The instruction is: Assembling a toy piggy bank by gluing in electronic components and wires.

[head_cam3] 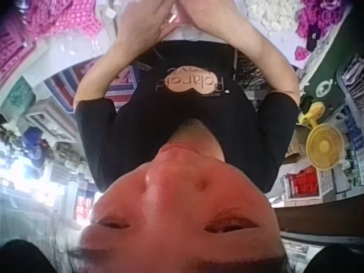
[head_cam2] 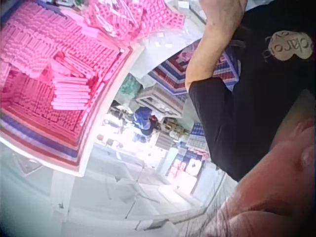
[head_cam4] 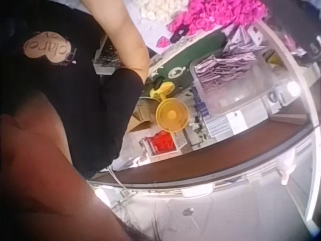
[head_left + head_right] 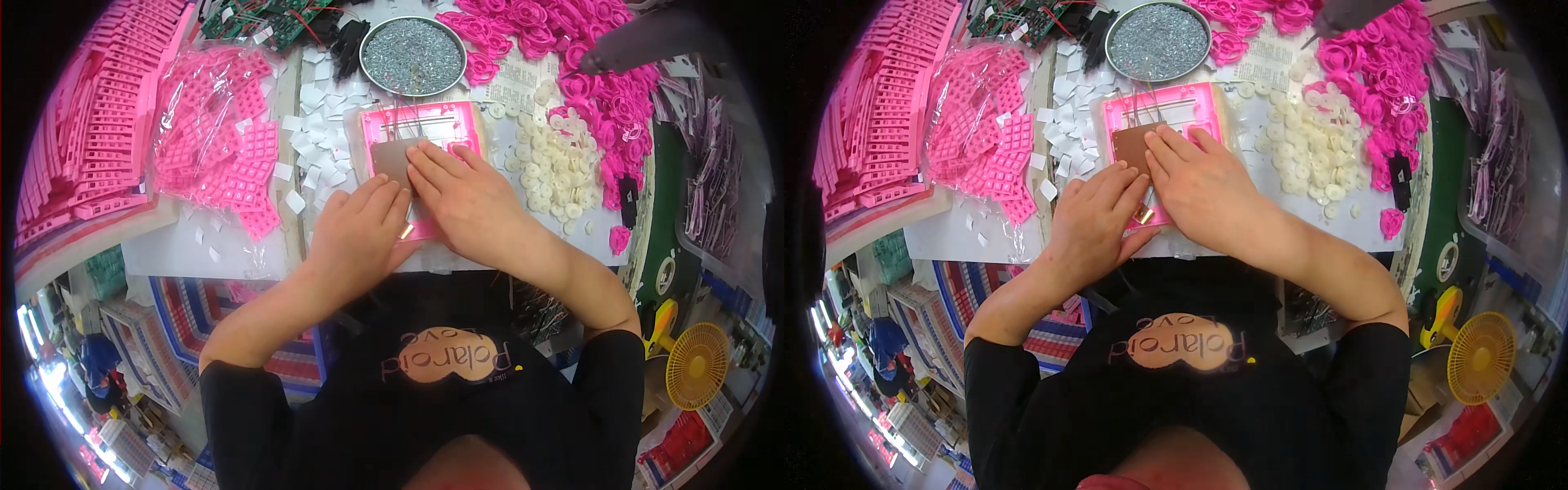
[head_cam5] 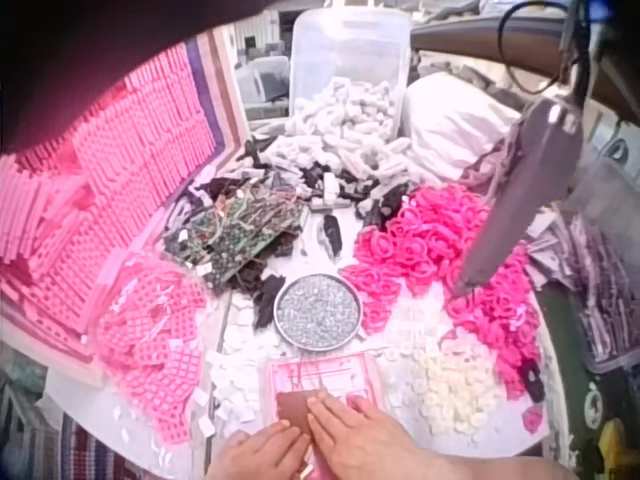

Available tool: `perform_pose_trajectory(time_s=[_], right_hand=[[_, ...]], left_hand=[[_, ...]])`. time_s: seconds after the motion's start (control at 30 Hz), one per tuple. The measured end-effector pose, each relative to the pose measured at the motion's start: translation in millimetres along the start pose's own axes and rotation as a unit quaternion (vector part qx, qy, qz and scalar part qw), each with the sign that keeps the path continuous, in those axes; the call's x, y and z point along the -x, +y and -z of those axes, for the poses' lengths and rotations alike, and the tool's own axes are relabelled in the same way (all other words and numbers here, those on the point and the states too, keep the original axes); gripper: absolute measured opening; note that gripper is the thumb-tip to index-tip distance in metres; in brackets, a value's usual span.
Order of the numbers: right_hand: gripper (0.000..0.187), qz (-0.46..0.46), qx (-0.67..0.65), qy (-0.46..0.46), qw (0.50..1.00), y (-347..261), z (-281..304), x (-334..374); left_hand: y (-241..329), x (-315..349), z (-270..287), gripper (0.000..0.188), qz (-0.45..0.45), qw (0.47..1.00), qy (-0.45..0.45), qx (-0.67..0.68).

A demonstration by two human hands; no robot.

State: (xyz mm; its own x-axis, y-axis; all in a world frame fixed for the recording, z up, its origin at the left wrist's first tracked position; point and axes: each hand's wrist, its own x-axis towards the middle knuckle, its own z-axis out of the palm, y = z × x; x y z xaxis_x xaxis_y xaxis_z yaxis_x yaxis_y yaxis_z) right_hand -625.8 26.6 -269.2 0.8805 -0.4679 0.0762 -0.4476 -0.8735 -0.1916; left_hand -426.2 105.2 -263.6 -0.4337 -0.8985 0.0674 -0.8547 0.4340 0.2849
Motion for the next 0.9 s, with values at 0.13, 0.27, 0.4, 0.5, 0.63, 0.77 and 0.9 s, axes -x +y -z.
perform_pose_trajectory(time_s=[0.13, 0.27, 0.4, 0.5, 0.63, 0.77, 0.9], right_hand=[[0.048, 0.016, 0.013, -0.014, 1.0, -17, 1, 7], [0.047, 0.019, 0.037, 0.002, 0.999, -17, 0, 8], [0.044, 0.034, 0.054, -0.034, 0.997, -21, 7, -1], [0.049, 0.01, 0.05, -0.065, 0.997, -23, 11, 2], [0.048, 0.006, 0.041, -0.059, 0.997, -23, 10, 4], [0.042, 0.009, 0.022, -0.031, 0.999, -22, 4, 6], [0.041, 0.018, 0.025, -0.021, 0.999, -22, 2, 6]], left_hand=[[2, -1, 2, 0.055, 0.006, 1.0, -0.001, -0.006], [-24, -25, 28, 0.038, -0.005, 0.989, -0.108, 0.098], [-93, -117, 19, 0.016, 0.042, 0.991, 0.096, 0.078], [-127, -172, -6, 0.014, 0.033, 0.996, 0.049, -0.061], [-126, -189, -10, 0.013, -0.005, 0.993, 0.021, -0.115], [-132, -196, -17, 0.016, 0.01, 0.979, 0.124, -0.162], [-146, -196, -13, 0.026, 0.035, 0.982, 0.126, -0.138]])
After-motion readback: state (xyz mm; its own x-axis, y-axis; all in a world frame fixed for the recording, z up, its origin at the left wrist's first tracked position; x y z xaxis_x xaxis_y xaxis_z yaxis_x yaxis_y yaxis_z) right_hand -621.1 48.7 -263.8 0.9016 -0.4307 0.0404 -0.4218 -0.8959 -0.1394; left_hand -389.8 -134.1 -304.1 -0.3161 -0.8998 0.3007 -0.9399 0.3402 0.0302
